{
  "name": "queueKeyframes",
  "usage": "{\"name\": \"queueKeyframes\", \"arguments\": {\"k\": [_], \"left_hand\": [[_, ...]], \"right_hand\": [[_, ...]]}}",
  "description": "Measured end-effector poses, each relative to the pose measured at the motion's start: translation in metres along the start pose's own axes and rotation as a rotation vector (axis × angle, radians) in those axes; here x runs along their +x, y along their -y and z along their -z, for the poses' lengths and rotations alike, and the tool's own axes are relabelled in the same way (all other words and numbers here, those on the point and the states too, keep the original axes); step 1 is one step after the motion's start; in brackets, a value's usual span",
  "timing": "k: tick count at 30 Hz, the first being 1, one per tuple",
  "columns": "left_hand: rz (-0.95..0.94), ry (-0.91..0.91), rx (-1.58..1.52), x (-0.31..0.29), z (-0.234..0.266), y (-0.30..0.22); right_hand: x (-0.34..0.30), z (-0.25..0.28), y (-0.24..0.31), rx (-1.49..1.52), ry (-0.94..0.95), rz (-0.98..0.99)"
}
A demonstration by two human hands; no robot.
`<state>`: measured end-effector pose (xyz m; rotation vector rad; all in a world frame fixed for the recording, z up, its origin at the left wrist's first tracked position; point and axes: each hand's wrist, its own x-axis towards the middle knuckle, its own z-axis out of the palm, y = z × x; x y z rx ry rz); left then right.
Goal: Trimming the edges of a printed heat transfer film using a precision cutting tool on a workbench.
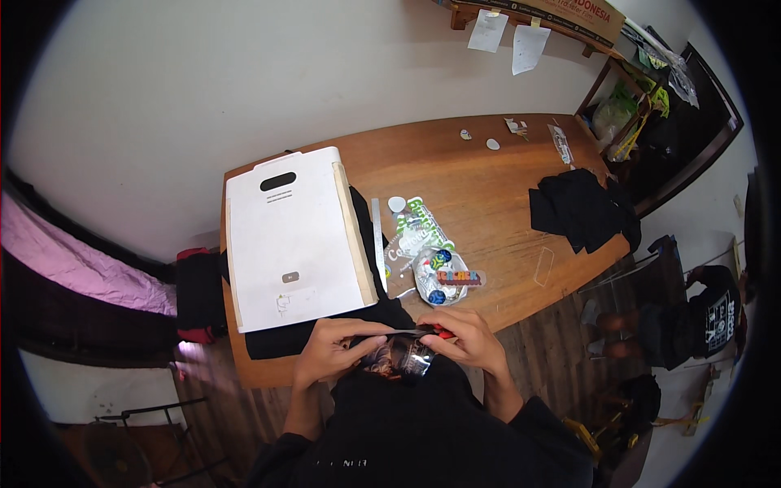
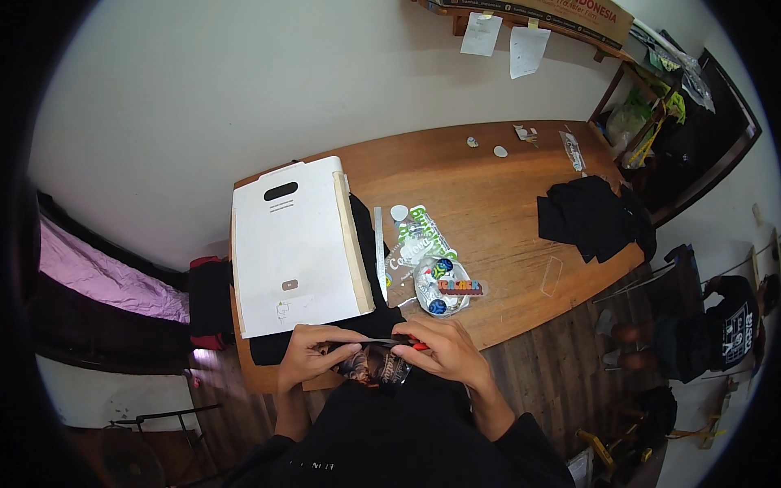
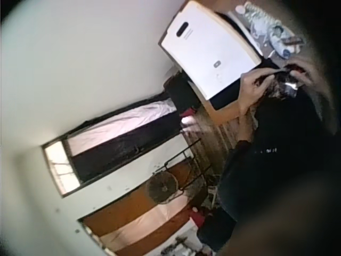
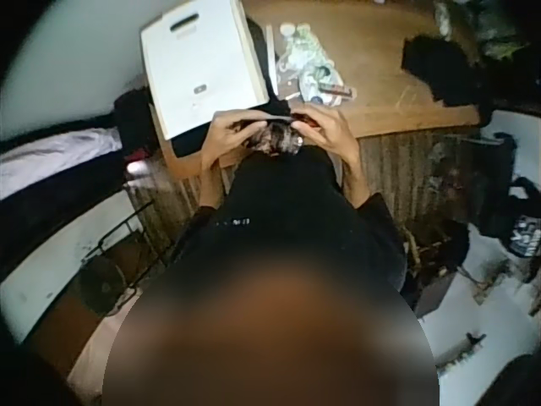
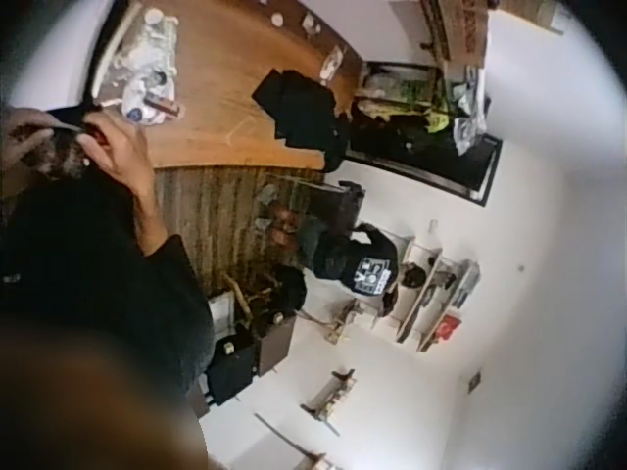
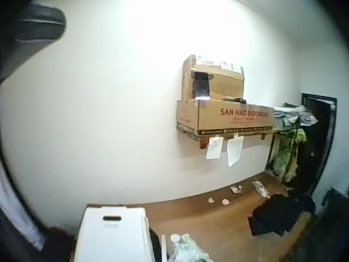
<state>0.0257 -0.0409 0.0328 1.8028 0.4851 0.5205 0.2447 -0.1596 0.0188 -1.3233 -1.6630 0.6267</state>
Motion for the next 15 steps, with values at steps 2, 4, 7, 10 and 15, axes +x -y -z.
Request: {"name": "queueKeyframes", "arguments": {"k": [2,4,7,10,15], "left_hand": [[-0.008,0.006,0.005,0.0005,-0.0008,-0.0026],[-0.015,0.009,0.009,0.001,-0.0015,-0.0035],[-0.031,0.006,0.026,0.0014,-0.0027,-0.0033],[-0.027,0.001,0.025,0.0013,-0.0034,-0.0028],[-0.036,0.021,0.037,0.0008,-0.0014,-0.0014]], "right_hand": [[-0.0017,0.0011,0.0006,-0.008,0.003,-0.004],[-0.0026,0.0012,-0.0006,-0.01,-0.008,0.016],[-0.0039,0.0013,-0.0026,-0.016,0.0,0.018],[-0.004,0.0007,-0.0031,-0.03,-0.007,0.02],[-0.0004,0.0032,0.0033,-0.029,0.004,-0.014]]}}
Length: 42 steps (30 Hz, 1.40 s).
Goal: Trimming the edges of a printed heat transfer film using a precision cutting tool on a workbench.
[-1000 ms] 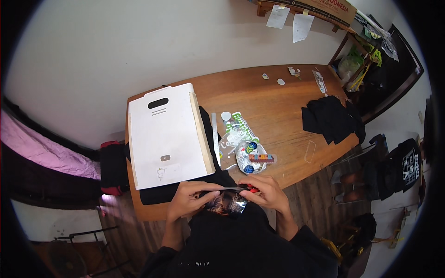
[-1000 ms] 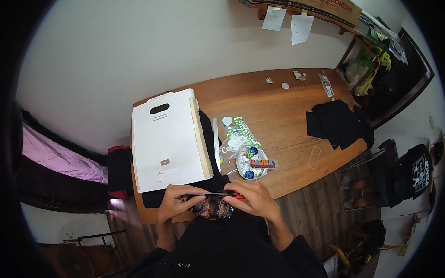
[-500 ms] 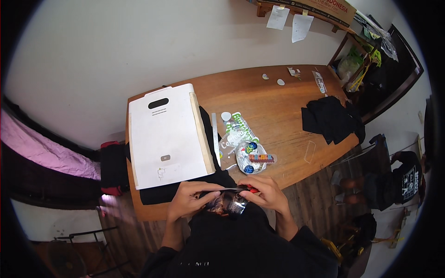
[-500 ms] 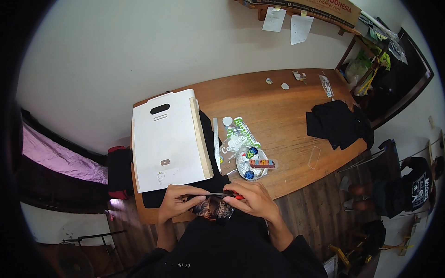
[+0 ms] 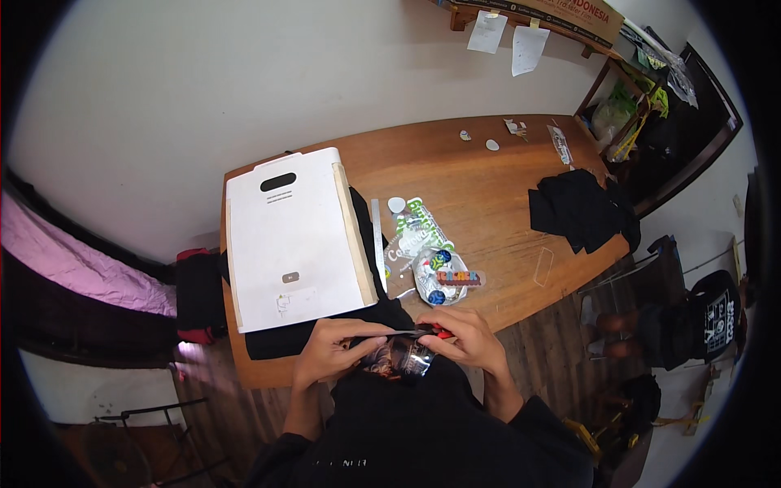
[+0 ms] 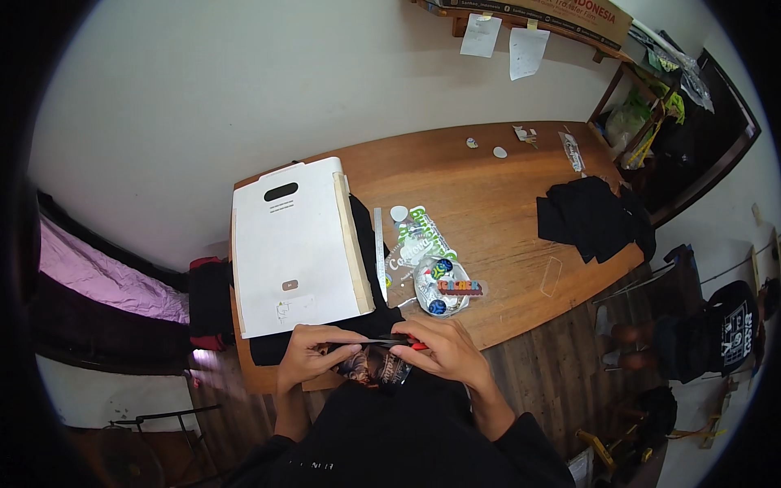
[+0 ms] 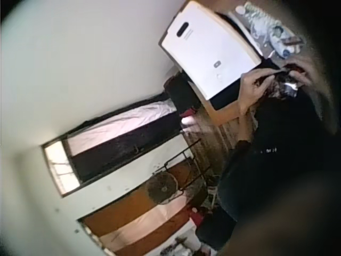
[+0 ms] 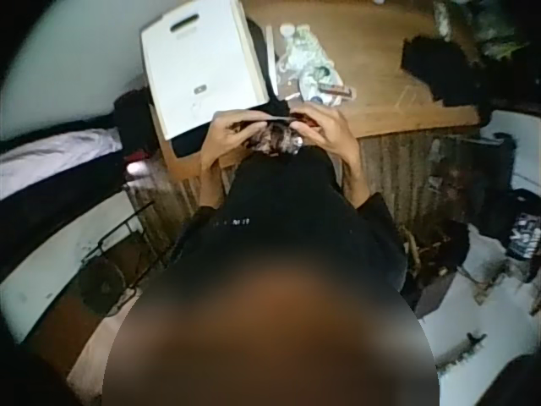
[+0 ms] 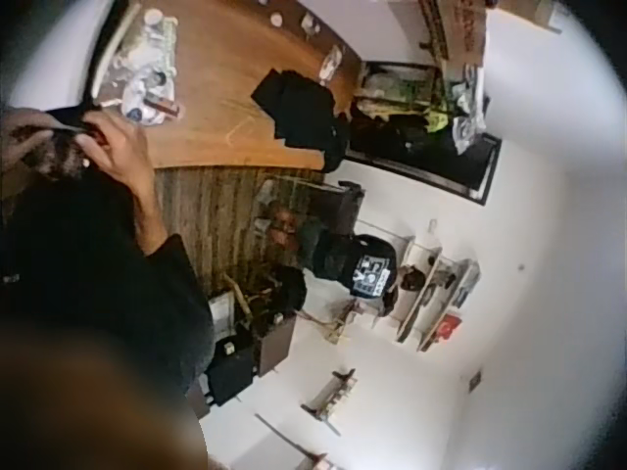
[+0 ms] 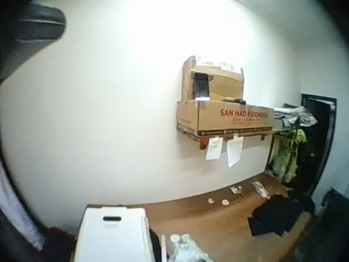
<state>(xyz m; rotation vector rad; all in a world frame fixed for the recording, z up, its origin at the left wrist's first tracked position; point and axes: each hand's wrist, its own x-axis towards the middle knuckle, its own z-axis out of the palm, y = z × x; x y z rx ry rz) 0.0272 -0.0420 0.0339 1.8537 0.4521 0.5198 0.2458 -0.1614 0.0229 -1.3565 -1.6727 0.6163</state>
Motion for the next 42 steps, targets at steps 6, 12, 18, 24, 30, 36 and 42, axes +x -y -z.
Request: {"name": "queueKeyframes", "arguments": {"k": [6,12,18,24,30,36,42], "left_hand": [[-0.013,-0.011,0.002,0.0,0.003,0.002],[0.0,-0.009,0.002,-0.002,0.008,0.007],[0.003,-0.009,-0.016,-0.002,0.012,0.01],[0.011,-0.001,0.002,-0.002,0.01,0.009],[-0.008,-0.003,-0.012,-0.001,0.008,0.007],[0.014,0.001,0.005,0.0,0.008,0.003],[-0.016,0.001,-0.003,-0.002,0.007,0.008]], "right_hand": [[0.003,-0.003,-0.001,-0.011,0.012,0.007],[0.006,-0.01,-0.006,-0.006,-0.005,0.028],[0.008,-0.016,-0.009,-0.016,-0.015,0.033],[0.009,-0.016,-0.006,-0.006,-0.01,0.017],[0.007,-0.014,-0.008,-0.008,-0.018,0.042],[0.007,-0.012,-0.004,0.002,-0.002,0.014],[0.008,-0.011,-0.003,-0.004,0.007,0.017]]}}
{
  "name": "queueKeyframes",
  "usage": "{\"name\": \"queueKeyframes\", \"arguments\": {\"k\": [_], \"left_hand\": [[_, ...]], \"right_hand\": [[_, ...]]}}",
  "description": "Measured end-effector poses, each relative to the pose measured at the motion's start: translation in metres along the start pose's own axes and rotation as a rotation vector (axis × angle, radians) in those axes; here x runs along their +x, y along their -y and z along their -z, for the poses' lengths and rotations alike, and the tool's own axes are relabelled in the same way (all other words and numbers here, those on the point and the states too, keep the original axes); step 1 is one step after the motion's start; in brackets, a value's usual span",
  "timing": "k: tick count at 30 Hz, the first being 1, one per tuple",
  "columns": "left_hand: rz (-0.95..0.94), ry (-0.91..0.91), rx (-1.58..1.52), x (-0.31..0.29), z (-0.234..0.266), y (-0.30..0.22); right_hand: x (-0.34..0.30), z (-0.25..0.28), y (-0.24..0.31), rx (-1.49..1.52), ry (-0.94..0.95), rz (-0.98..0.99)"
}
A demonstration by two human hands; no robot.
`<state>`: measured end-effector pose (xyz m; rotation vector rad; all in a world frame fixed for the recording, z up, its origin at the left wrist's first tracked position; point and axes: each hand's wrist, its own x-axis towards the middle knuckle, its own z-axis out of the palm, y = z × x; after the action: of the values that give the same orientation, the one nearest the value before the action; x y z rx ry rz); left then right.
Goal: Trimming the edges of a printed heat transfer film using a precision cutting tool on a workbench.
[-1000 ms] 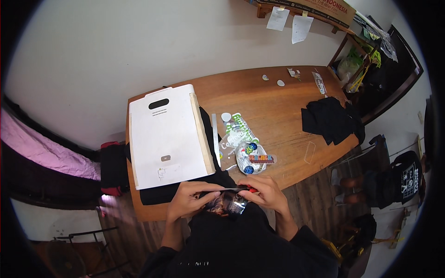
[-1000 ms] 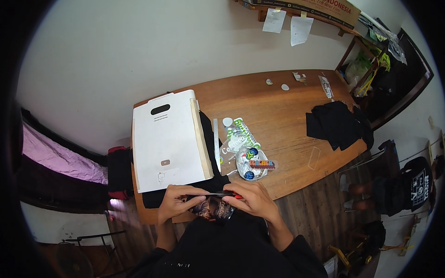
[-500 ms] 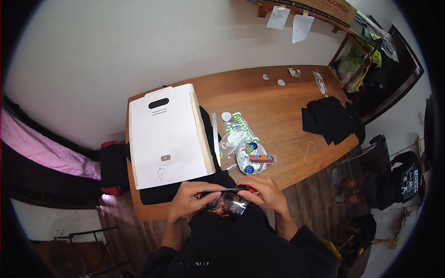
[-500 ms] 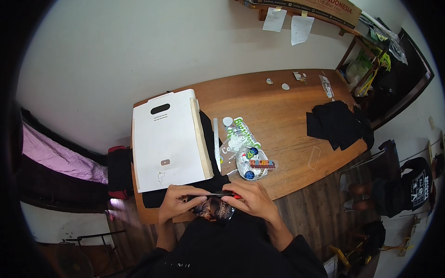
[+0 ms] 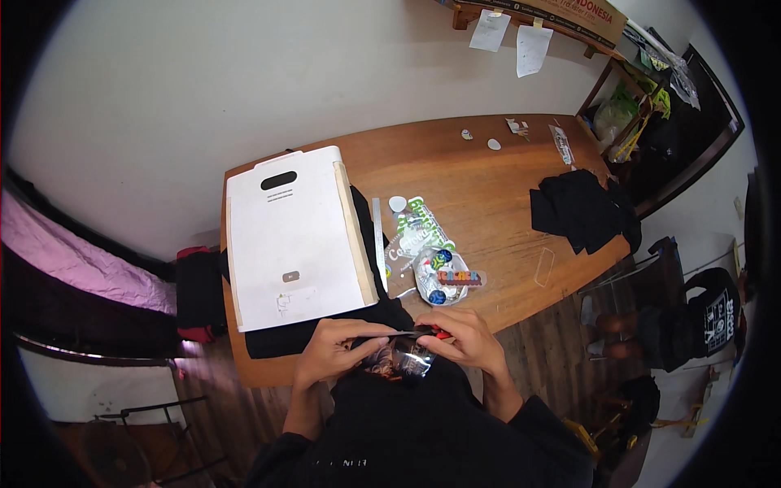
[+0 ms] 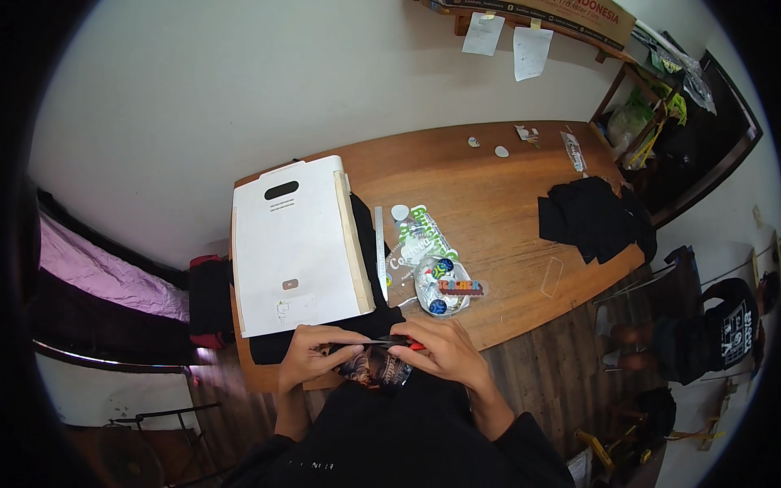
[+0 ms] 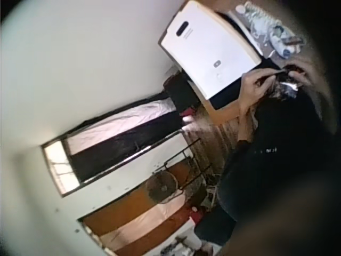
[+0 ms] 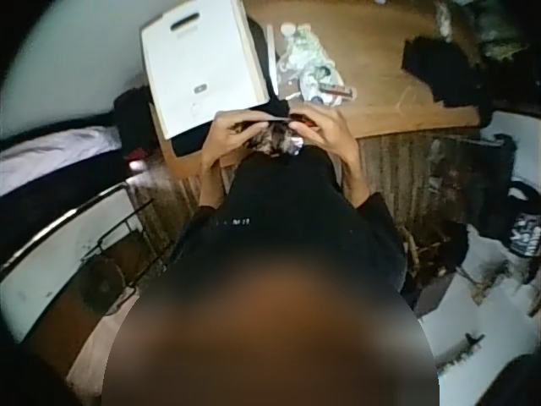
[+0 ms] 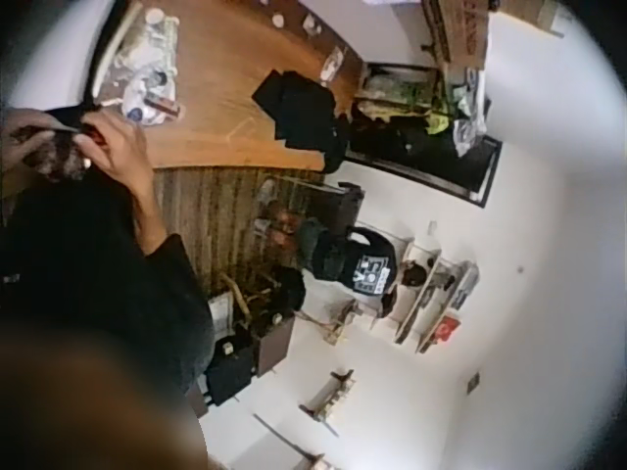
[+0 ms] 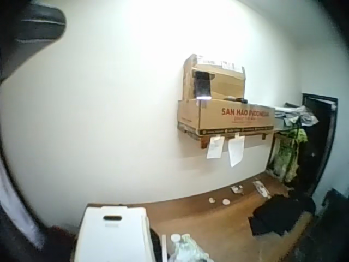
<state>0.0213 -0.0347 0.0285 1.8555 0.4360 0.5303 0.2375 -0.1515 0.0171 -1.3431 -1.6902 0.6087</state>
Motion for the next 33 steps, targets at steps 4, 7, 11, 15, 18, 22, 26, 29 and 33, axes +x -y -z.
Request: {"name": "queueKeyframes", "arguments": {"k": [4,7,11,15,18,22,26,29,33], "left_hand": [[0.001,0.006,0.021,0.0,0.001,0.0],[-0.013,0.006,0.024,0.0,0.001,0.0],[0.01,0.008,0.021,0.001,0.003,-0.003],[0.015,0.003,0.016,0.0,0.003,-0.002],[0.016,0.005,0.02,0.001,0.004,-0.003],[0.036,0.015,0.004,0.0,0.004,-0.001],[0.025,0.013,0.006,0.0,0.004,0.0],[0.019,0.013,0.023,0.0,0.008,-0.001],[0.012,0.01,0.005,-0.003,0.013,0.009]], "right_hand": [[0.002,-0.001,0.001,-0.006,0.004,-0.009],[0.002,-0.001,0.001,-0.023,0.007,0.001],[0.003,-0.001,0.001,-0.025,0.006,0.01],[0.003,-0.003,0.001,-0.017,-0.003,0.012],[0.002,-0.004,0.0,-0.016,-0.017,0.015],[0.004,-0.004,0.003,-0.024,-0.01,0.007],[0.005,-0.007,0.003,-0.019,-0.022,0.02],[0.007,-0.01,0.003,-0.032,-0.021,0.016],[0.011,-0.018,0.0,-0.028,-0.028,0.025]]}}
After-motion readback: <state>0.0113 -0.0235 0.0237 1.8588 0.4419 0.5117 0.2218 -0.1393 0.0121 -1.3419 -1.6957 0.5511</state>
